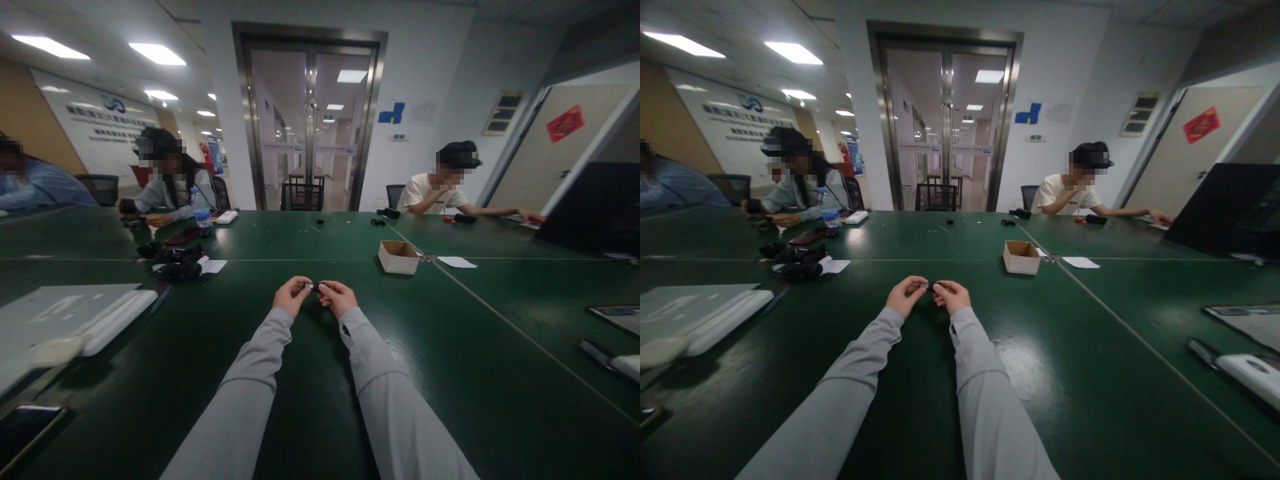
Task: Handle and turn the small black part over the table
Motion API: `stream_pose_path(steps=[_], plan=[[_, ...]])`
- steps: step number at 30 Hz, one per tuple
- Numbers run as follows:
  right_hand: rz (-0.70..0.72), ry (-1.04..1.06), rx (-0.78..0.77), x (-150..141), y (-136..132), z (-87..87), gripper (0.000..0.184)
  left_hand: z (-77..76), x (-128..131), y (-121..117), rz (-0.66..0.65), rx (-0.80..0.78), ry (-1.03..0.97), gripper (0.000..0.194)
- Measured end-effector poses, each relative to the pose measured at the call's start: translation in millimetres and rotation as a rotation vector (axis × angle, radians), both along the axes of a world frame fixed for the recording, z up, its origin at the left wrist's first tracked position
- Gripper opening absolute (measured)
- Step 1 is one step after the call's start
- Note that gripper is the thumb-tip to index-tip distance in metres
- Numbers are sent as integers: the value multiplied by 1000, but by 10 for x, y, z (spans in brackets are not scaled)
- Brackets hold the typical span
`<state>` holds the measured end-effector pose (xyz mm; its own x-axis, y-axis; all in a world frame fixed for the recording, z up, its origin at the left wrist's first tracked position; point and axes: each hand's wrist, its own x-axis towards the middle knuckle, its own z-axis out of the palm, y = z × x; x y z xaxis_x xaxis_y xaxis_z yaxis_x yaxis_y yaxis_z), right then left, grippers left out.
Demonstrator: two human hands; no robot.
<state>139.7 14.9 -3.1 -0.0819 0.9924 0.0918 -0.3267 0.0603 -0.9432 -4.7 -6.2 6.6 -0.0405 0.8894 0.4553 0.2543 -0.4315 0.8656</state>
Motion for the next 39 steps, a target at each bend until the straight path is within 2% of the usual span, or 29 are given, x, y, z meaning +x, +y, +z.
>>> stream_pose_path(steps=[9, 15, 22, 29, 36, 39], plan=[[2, -41, 13, 0, -8, -3, 39, -53, -17, 41, 6, -102, -73, 22], [26, -53, 55, 2, -18, -9, 40, -16, 15, 10, -18, -173, -188, 21], [29, -90, 77, 7, -33, 9, 42, -15, 22, 20, 12, -220, -217, 27], [27, -100, 95, -1, -32, 10, 41, -52, 23, 56, 54, -227, -154, 23], [49, -100, 110, 2, -61, 39, 43, -56, 6, 45, 182, -220, 109, 30], [44, -88, 99, -1, -62, 43, 43, -53, 10, 35, 170, -179, 89, 29]])
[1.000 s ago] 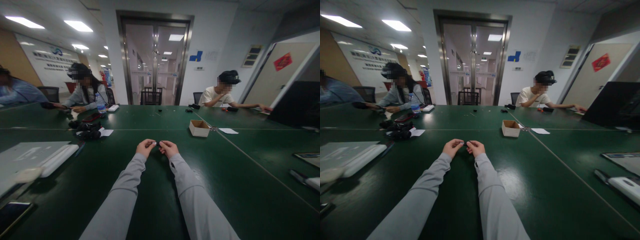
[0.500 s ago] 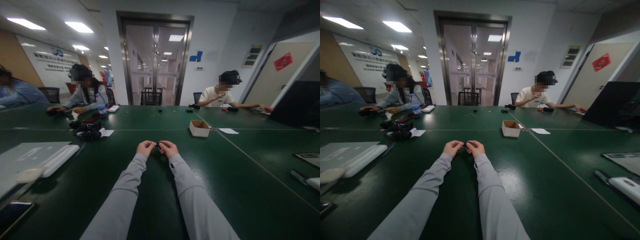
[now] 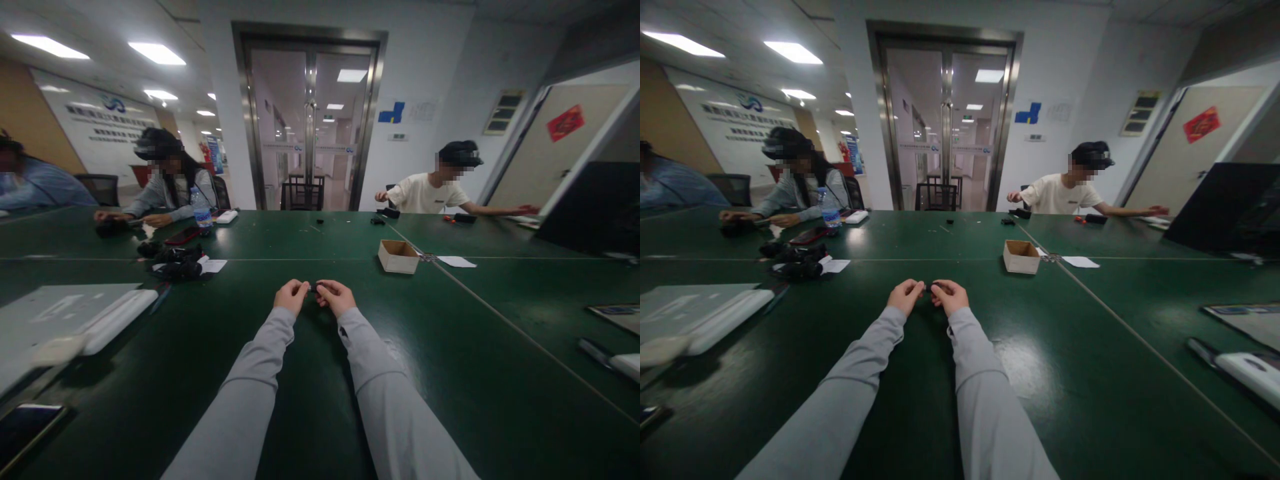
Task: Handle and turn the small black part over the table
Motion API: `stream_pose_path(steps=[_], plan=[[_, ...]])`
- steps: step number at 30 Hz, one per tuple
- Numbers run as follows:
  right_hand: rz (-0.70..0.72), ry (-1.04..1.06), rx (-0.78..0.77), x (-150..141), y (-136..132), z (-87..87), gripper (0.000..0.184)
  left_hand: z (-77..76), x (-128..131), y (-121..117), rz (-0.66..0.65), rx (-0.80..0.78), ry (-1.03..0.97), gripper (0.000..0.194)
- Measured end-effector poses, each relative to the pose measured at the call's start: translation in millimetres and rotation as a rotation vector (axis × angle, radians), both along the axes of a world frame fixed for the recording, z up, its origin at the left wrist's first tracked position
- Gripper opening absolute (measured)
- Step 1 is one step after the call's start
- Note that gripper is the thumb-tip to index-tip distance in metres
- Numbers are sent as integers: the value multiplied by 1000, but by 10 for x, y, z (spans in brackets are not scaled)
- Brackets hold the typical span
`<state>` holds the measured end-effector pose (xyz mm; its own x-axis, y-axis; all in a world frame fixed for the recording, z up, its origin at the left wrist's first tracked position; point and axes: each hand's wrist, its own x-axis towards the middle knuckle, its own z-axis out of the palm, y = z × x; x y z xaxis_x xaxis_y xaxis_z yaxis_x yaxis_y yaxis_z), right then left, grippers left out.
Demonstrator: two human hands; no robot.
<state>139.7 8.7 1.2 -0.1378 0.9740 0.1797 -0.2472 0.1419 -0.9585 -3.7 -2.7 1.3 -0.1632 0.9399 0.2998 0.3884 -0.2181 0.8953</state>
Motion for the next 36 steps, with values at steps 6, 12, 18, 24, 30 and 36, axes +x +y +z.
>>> stream_pose_path(steps=[6, 12, 18, 24, 30, 36], plan=[[-48, 25, -56, -20, 26, -12, 39, 50, -4, -33, -166, 169, -149, 17], [-51, 13, -75, -23, 15, 11, 39, 87, 18, -53, -124, 13, -293, 34], [-41, -14, -68, -25, 11, 13, 41, 106, 19, -75, -162, 37, -258, 38], [-32, -27, -58, -23, 20, 7, 42, 74, 17, -60, -183, 1, -248, 37], [-30, -32, -66, -32, -16, 52, 42, 56, 23, -53, -177, -38, -253, 36], [-21, -44, -64, -25, -37, 69, 43, 42, 23, -43, -181, -41, -262, 35]])
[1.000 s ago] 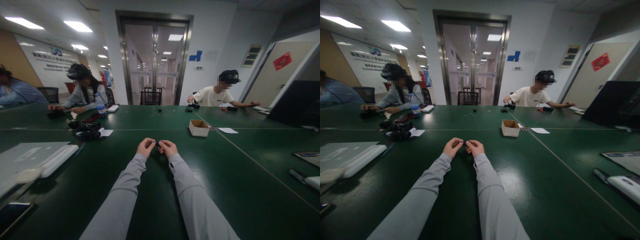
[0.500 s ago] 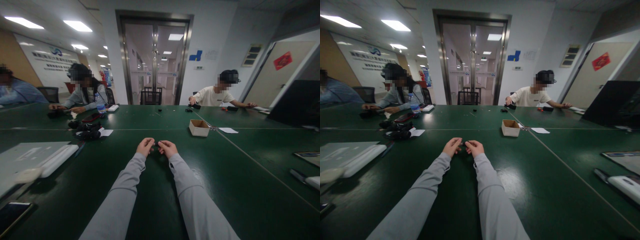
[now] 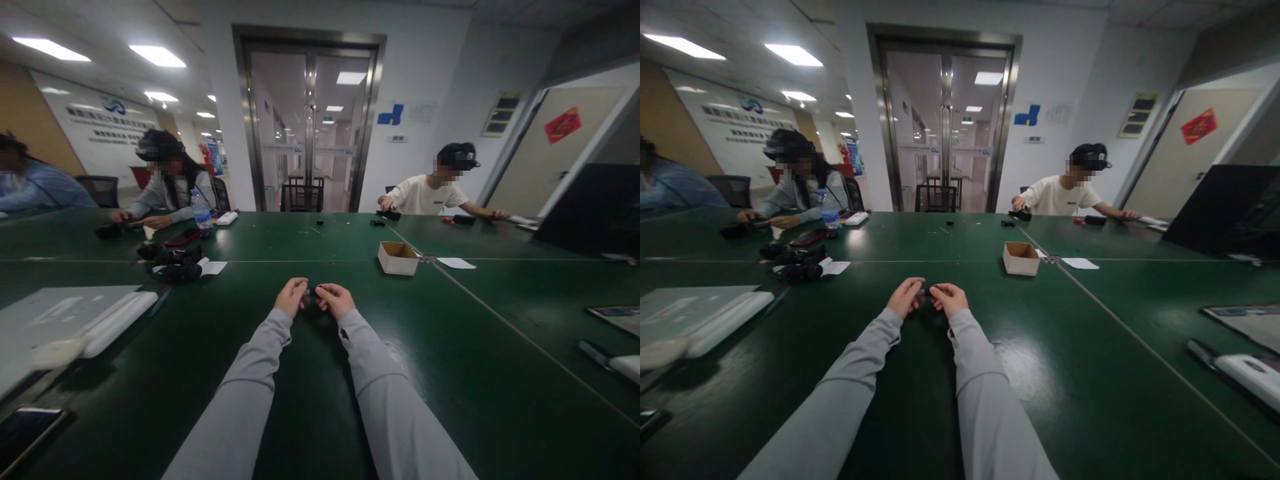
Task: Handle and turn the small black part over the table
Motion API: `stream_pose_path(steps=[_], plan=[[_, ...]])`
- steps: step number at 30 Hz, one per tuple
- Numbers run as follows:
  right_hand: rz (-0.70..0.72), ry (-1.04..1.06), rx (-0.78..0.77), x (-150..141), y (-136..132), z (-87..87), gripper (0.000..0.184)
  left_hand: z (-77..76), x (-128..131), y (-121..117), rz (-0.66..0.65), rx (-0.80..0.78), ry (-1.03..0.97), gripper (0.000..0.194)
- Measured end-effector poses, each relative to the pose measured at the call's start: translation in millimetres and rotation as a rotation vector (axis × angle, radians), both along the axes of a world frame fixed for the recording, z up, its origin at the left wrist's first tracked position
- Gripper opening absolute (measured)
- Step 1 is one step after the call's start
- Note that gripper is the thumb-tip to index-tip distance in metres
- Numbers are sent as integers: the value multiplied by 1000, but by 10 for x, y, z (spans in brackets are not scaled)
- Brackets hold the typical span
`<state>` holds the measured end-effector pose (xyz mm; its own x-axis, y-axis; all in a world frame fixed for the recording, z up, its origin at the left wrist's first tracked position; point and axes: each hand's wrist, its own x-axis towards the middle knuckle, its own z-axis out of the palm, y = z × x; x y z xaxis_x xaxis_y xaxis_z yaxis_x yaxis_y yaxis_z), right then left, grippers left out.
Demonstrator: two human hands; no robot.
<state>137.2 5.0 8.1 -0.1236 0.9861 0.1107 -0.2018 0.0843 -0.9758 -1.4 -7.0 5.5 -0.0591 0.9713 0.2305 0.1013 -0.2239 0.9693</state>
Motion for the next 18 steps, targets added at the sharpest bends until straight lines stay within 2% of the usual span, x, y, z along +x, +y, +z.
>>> stream_pose_path(steps=[4, 8, 18], plan=[[2, 2, 8, 6, -9, 8, 44, -14, -8, 10, 11, 57, 10, 35], [7, -1, 14, 9, -18, 18, 44, -26, -18, 27, -25, -5, 12, 34], [20, 25, 16, 8, 14, -12, 43, -9, 11, -3, -10, 33, 14, 32]])
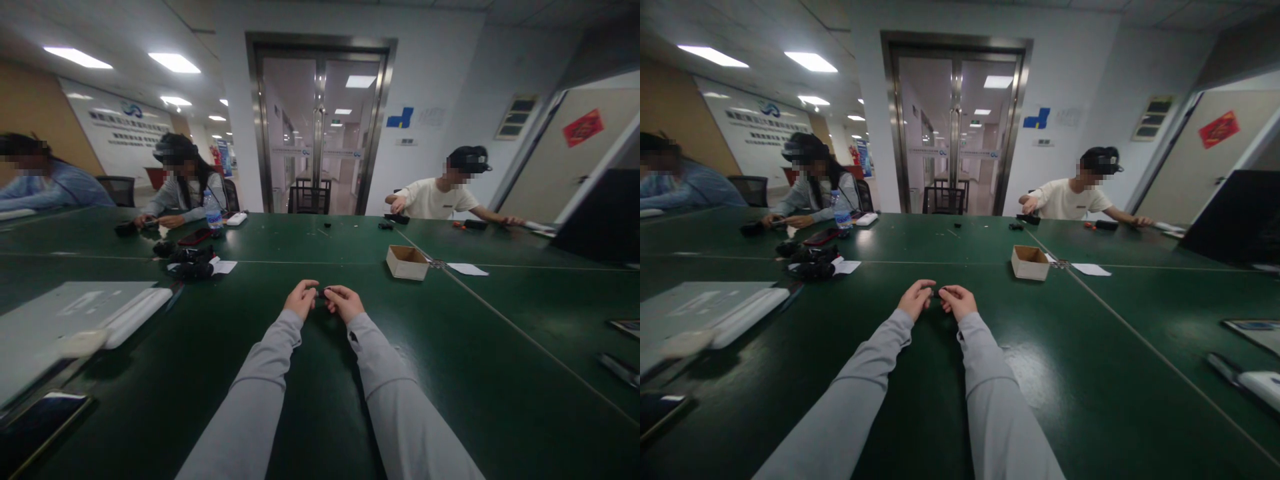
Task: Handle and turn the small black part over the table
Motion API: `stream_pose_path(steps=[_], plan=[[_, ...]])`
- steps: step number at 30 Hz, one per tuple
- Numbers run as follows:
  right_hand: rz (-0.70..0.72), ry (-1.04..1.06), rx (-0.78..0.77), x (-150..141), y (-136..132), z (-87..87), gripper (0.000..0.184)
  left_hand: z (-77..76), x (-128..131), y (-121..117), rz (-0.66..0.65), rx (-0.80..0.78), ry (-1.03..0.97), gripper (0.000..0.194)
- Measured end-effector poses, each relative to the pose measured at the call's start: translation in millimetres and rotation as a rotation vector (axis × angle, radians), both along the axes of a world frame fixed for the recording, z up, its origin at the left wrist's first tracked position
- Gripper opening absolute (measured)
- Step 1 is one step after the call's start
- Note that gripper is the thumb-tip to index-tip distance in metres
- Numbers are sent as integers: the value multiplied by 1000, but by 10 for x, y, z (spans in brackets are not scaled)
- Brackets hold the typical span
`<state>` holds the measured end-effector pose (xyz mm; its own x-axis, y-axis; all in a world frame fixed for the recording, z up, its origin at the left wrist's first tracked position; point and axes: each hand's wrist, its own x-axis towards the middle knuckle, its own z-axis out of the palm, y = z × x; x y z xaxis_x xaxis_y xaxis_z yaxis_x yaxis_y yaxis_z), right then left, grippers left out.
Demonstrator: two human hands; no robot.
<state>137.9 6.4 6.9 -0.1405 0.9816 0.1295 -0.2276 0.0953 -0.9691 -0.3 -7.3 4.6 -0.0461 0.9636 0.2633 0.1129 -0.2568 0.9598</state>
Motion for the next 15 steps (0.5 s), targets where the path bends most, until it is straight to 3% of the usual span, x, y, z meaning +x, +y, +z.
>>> stream_pose_path(steps=[15], plan=[[17, -17, 24, 4, -25, 23, 43, 44, -2, -19, -8, -33, -14, 30]])
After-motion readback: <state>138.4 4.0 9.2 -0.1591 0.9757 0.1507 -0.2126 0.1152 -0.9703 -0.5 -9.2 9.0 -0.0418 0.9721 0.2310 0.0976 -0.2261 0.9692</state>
